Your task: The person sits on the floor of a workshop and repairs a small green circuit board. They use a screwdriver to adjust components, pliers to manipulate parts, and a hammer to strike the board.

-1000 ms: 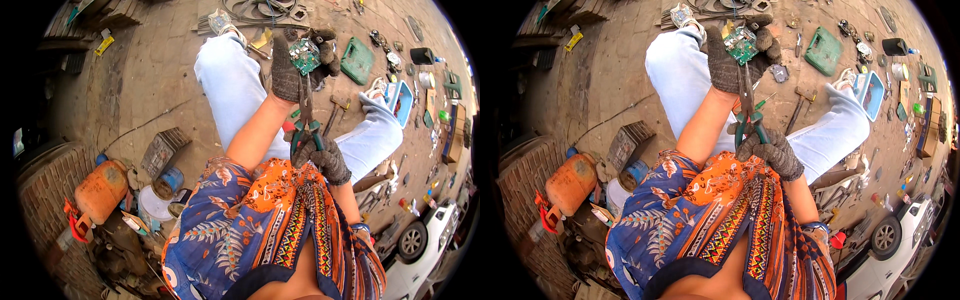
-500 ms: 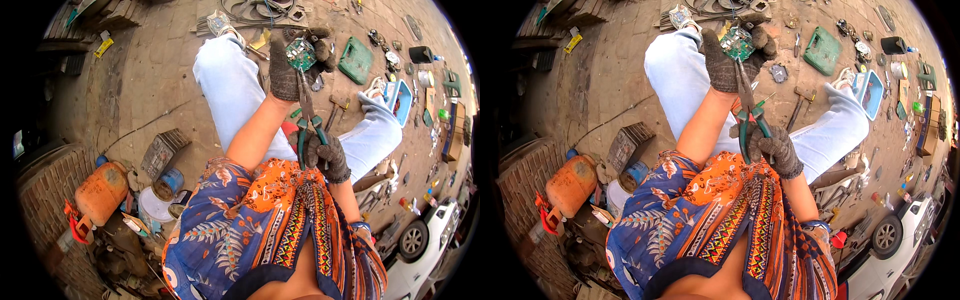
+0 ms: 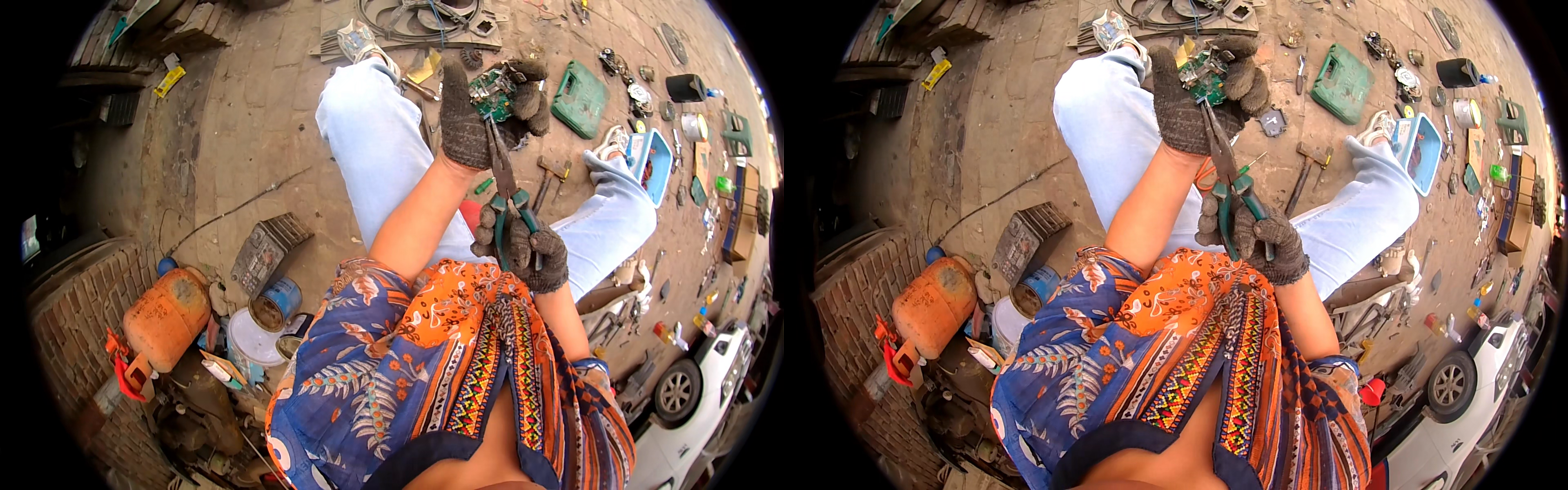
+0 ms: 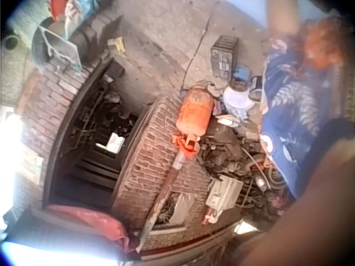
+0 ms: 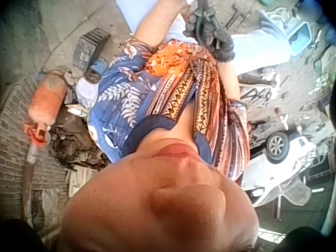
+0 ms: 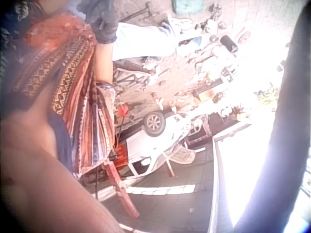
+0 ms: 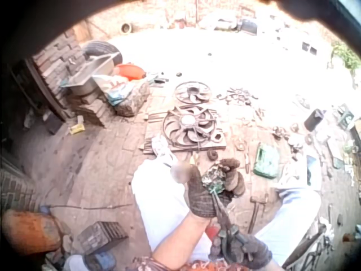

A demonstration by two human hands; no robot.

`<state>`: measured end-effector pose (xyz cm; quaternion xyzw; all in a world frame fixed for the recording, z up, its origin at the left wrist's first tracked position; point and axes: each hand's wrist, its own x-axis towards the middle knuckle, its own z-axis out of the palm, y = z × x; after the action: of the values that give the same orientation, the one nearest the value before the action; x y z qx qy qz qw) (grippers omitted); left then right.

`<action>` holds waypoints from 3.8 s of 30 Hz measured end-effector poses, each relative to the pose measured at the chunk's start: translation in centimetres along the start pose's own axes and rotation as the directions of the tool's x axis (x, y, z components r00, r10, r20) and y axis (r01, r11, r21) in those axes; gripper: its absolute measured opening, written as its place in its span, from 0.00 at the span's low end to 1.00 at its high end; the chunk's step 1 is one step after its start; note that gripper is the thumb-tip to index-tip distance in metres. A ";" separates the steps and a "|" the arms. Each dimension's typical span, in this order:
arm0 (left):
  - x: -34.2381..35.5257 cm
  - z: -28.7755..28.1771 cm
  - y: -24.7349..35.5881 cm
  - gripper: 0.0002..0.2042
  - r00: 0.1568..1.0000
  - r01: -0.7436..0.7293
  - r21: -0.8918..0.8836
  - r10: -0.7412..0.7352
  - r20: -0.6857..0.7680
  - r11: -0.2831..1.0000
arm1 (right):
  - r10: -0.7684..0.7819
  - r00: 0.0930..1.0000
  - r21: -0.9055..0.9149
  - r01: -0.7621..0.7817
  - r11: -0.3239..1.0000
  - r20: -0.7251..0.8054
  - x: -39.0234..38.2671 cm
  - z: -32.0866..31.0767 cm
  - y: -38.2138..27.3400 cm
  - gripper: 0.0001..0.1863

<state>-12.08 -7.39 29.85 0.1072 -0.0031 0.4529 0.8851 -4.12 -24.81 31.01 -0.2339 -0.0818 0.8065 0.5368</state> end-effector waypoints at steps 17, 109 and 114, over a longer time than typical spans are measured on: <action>0.5 -0.9 -0.1 0.45 0.971 0.128 -0.216 -0.078 0.225 0.968 | 0.091 0.996 -0.262 -0.093 0.961 -0.022 -0.4 -1.5 -2.2 0.35; 1.2 -2.4 -0.3 0.41 0.962 0.259 -0.001 -0.258 0.088 0.966 | -0.042 0.923 -0.635 -0.230 0.738 -0.383 -2.0 4.6 -7.2 0.16; 1.0 -1.2 -0.1 0.42 0.985 0.175 0.170 -0.175 -0.015 0.970 | -0.056 0.933 -0.520 -0.148 0.841 -0.356 -2.1 0.8 -4.9 0.15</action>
<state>-11.47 -6.41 28.73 0.1827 0.0453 0.3718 0.9090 0.22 -24.63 34.25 -0.5197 -0.2001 0.7074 0.4353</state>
